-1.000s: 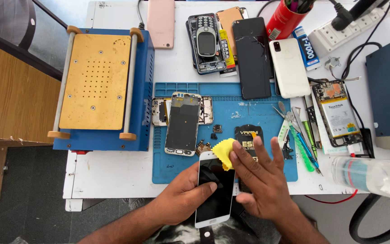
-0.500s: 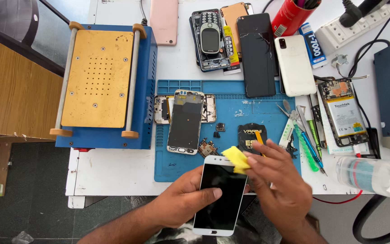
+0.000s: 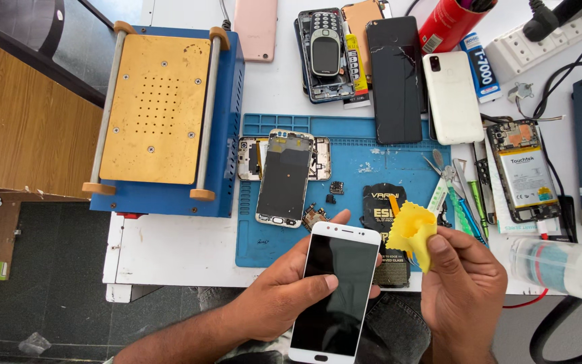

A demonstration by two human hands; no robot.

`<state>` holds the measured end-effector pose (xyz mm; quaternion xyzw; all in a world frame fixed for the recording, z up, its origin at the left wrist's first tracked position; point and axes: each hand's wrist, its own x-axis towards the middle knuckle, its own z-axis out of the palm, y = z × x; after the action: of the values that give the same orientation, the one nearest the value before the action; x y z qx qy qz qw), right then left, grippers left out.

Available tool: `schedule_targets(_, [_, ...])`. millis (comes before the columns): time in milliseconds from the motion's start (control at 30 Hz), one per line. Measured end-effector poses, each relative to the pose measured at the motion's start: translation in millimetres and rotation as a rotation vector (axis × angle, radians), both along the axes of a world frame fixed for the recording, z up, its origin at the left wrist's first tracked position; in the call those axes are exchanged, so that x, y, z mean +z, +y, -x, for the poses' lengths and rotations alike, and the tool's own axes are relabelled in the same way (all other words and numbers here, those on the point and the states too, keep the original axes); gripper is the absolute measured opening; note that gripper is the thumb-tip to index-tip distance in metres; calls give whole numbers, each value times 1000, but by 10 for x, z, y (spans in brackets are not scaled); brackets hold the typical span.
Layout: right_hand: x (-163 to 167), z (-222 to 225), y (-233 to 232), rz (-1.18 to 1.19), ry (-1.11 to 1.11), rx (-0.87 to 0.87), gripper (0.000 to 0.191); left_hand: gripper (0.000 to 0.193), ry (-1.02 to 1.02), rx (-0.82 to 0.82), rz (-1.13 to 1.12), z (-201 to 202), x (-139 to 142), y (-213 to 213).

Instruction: The person cleans a disassembled smartphone frame with a brush and wipes its screen with a yellow cloth, then uses a spudger to press and align the display flex connector on the phone. They then apply T-7000 adhesive around the edge of the phone frame from a tube.

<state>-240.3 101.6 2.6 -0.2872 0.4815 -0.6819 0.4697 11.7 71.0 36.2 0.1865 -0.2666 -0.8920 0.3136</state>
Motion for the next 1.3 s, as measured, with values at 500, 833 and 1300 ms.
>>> schedule_targets(500, [8, -142, 23, -195, 136, 130, 24, 91, -196, -16, 125, -9, 124, -5])
schedule_targets(833, [155, -175, 83, -314, 232, 244, 28, 89, -127, -75, 173, -29, 116, 40])
schedule_targets(1300, [167, 53, 432, -288, 259, 327, 20, 93, 25, -164, 163, -161, 162, 263])
